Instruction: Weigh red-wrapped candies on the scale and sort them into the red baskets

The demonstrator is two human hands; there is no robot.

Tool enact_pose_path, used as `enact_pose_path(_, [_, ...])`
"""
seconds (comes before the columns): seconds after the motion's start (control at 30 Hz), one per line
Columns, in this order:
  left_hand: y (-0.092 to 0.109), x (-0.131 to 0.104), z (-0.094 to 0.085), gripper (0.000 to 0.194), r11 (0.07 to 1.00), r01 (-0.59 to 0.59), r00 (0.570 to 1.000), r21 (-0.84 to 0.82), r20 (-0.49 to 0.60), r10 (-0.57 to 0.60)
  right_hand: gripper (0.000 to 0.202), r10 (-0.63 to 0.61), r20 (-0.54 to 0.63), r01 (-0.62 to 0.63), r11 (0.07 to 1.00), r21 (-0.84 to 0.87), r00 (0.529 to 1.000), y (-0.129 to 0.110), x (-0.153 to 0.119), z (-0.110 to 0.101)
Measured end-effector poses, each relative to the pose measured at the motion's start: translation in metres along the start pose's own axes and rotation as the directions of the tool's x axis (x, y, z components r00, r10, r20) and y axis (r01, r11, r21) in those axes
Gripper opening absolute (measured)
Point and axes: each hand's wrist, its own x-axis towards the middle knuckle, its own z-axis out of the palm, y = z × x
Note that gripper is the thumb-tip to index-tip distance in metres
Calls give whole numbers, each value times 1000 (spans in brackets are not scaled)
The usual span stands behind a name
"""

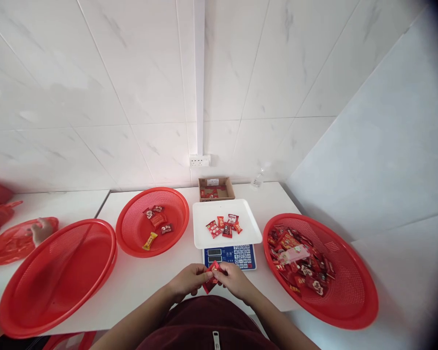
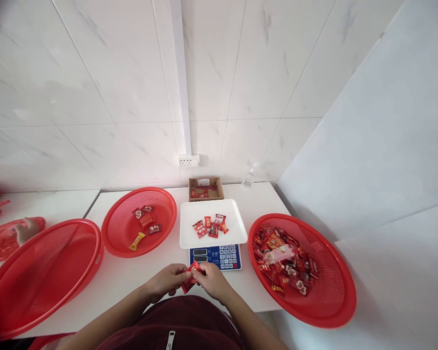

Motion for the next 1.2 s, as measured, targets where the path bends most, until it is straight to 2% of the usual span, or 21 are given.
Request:
enact_pose_path(0.17, [-8,-1,-5,40,1000,14,1000,27,12,-15,29,45,77,-49,997,53,996,3,-6,4])
enact_pose_path(0.27, [-13,-1,-9,43,997,39,999,68,-7,-39,26,82,103,-81,997,-8,991,9,-9,3])
enact_pose_path(0.4, [-18,-2,-18,49,995,57,995,87,-88,-50,22,104,77,-94,987,-128,992,22,-10,-6])
enact_pose_path(0.6, [-21,-5,-35,44,999,20,985,-30,-172,-25,20,134,8,-129,973,-192,991,34,-11,-20])
enact_pose_path(0.73, [-21,-7,-38,42,994,42,977,-98,-204,-61,19,104,-10,-103,969,-226,995,38,-9,-23])
enact_pose_path(0.83, [-22,-7,-35,41,992,46,979,-114,-195,-68,20,69,-101,-92,966,-241,992,41,0,-31])
enact_pose_path(0.93, [-21,-5,-33,40,988,55,982,-143,-172,-80,22,33,-289,-119,951,-286,957,37,14,-45])
enact_pose_path(1.0, [-16,-3,-30,39,985,49,984,-167,-159,-76,24,16,-340,-107,962,-252,940,29,22,-52])
enact_pose_path(1.03, [-13,-1,-28,39,985,37,986,-168,-154,-64,25,17,-303,-81,977,-199,953,23,25,-53])
enact_pose_path(1.1, [-6,4,-22,38,991,1,990,-130,-140,-20,29,28,-106,-32,999,-38,994,12,29,-47])
enact_pose_path(1.17, [2,9,-14,36,998,-39,993,-56,-117,32,29,12,96,-22,994,104,995,3,31,-35])
enact_pose_path(1.2, [5,12,-10,34,998,-56,992,-23,-113,53,27,4,135,-24,989,148,991,2,32,-29])
